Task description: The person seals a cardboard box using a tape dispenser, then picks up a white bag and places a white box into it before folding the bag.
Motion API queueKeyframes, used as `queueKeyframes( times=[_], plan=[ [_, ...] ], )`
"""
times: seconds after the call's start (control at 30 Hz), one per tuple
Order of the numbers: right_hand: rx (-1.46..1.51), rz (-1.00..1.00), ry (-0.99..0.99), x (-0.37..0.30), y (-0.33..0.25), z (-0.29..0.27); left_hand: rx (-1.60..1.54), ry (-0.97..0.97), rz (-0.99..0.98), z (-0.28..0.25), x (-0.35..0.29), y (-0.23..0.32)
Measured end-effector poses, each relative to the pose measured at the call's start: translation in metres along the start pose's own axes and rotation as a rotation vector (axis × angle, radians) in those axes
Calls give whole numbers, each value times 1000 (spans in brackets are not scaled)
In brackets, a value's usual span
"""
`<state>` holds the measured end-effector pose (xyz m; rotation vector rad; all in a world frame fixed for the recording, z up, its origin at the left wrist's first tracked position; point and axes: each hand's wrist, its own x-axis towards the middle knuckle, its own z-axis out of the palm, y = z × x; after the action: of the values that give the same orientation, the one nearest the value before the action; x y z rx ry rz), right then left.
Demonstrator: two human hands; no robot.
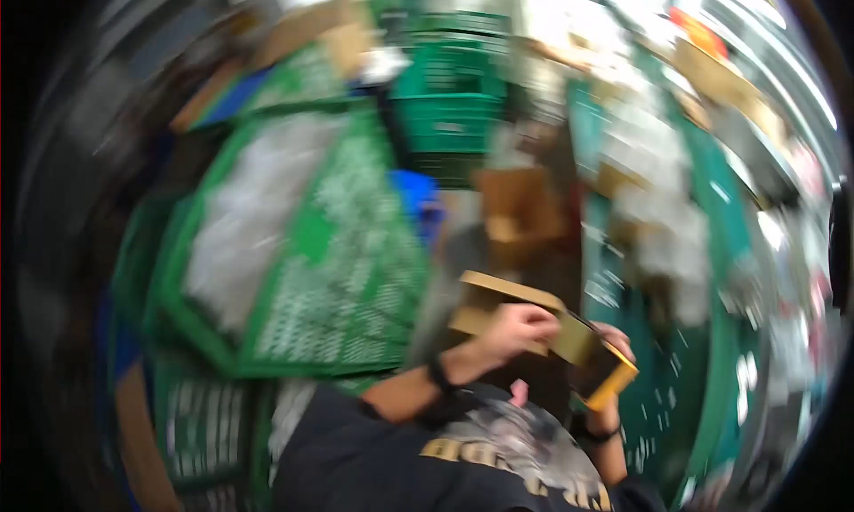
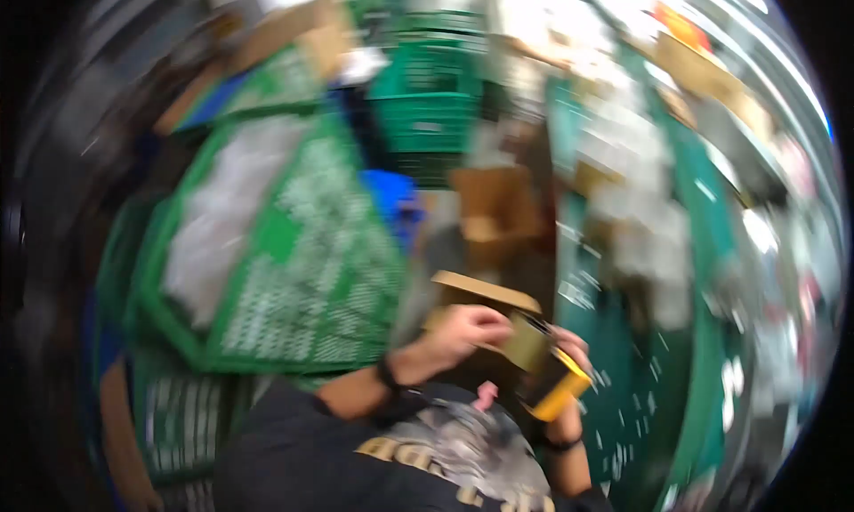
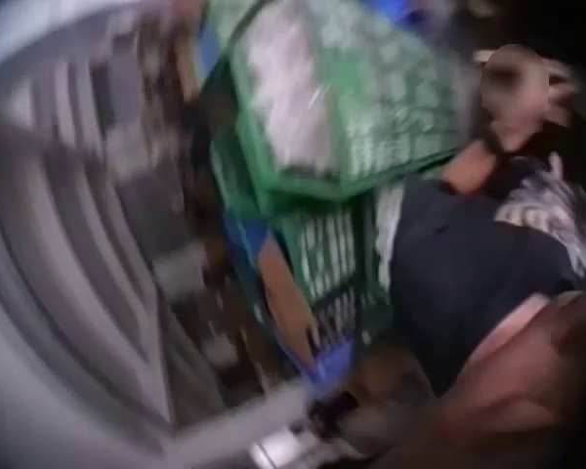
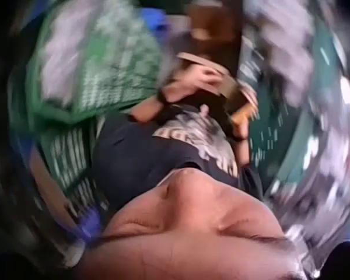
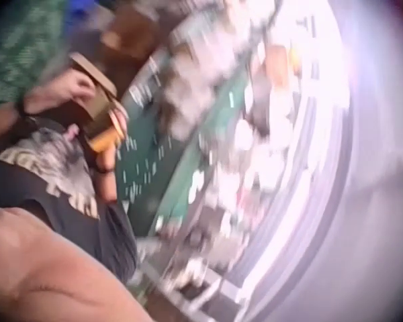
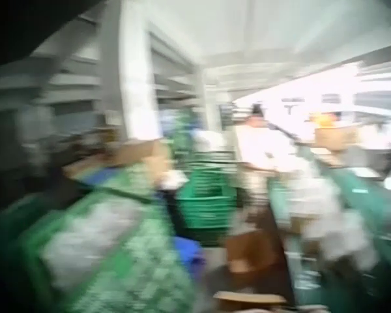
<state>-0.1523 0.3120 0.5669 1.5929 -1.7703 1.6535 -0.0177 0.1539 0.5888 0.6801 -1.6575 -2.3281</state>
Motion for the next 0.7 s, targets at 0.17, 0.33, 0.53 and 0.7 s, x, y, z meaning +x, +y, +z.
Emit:
queueKeyframes(
  times=[0.17, 0.33, 0.53, 0.7],
  plan=[
    [297, 207, -159, -22, 18, 28, -117, 197, 111, -23, -36, -36],
    [446, 87, -494, -27, 20, 75, -282, 687, 292, -13, -114, -60],
    [446, -332, -674, -40, 15, 117, -229, 971, 282, 17, -172, -100],
    [610, -537, -758, -35, -41, 116, -79, 1254, 360, 35, -202, -129]
  ],
)
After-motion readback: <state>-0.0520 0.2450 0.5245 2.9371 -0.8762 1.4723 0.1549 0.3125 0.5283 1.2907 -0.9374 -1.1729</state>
